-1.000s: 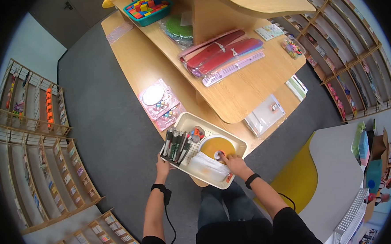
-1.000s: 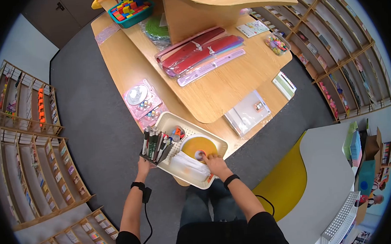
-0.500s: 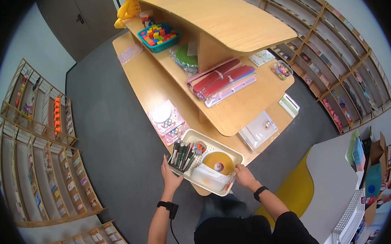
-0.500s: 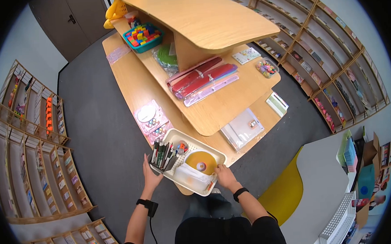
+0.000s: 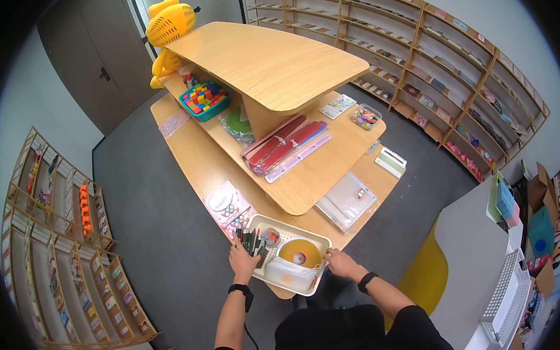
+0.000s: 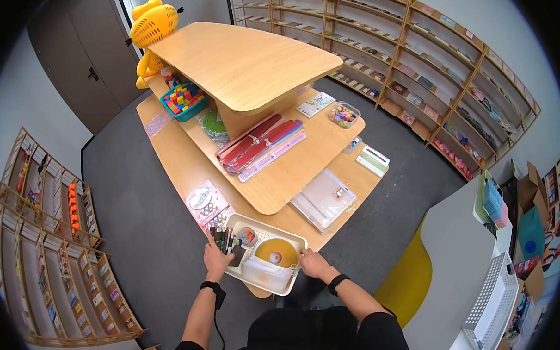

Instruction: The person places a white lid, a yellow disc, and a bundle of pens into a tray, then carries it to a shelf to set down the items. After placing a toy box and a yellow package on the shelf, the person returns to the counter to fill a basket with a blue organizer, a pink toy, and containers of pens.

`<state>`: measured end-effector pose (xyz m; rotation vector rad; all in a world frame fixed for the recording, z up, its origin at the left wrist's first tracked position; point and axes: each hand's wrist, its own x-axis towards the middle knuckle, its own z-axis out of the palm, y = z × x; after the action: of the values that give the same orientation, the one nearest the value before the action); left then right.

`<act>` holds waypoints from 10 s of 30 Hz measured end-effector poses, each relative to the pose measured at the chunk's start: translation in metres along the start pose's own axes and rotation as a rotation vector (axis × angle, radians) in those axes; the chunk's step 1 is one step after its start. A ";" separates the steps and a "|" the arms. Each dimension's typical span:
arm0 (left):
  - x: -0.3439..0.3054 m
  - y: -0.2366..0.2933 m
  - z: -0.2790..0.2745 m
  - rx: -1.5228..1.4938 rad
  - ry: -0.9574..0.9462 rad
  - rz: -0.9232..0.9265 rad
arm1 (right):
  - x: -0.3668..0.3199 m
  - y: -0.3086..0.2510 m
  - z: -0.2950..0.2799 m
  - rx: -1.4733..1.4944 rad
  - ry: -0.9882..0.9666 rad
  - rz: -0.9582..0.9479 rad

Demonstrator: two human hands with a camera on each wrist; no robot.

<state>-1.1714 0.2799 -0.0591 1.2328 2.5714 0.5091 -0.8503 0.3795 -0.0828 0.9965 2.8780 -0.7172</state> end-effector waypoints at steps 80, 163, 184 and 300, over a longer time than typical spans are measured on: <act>0.182 0.262 0.014 0.575 0.296 0.527 | 0.163 0.133 -0.297 0.362 0.932 0.070; -0.015 -0.030 0.145 0.190 -0.755 0.180 | -0.019 -0.023 0.021 -0.057 0.200 -0.116; 0.011 -0.050 0.177 0.003 -0.484 0.046 | -0.067 0.002 0.040 0.162 0.229 0.202; 0.519 -0.056 0.152 0.174 -1.062 0.719 | 0.446 -0.111 0.163 1.649 1.192 1.048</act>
<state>-1.4737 0.6870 -0.2555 1.8087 1.2792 -0.2494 -1.2926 0.4929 -0.2528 3.2244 0.5147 -2.7965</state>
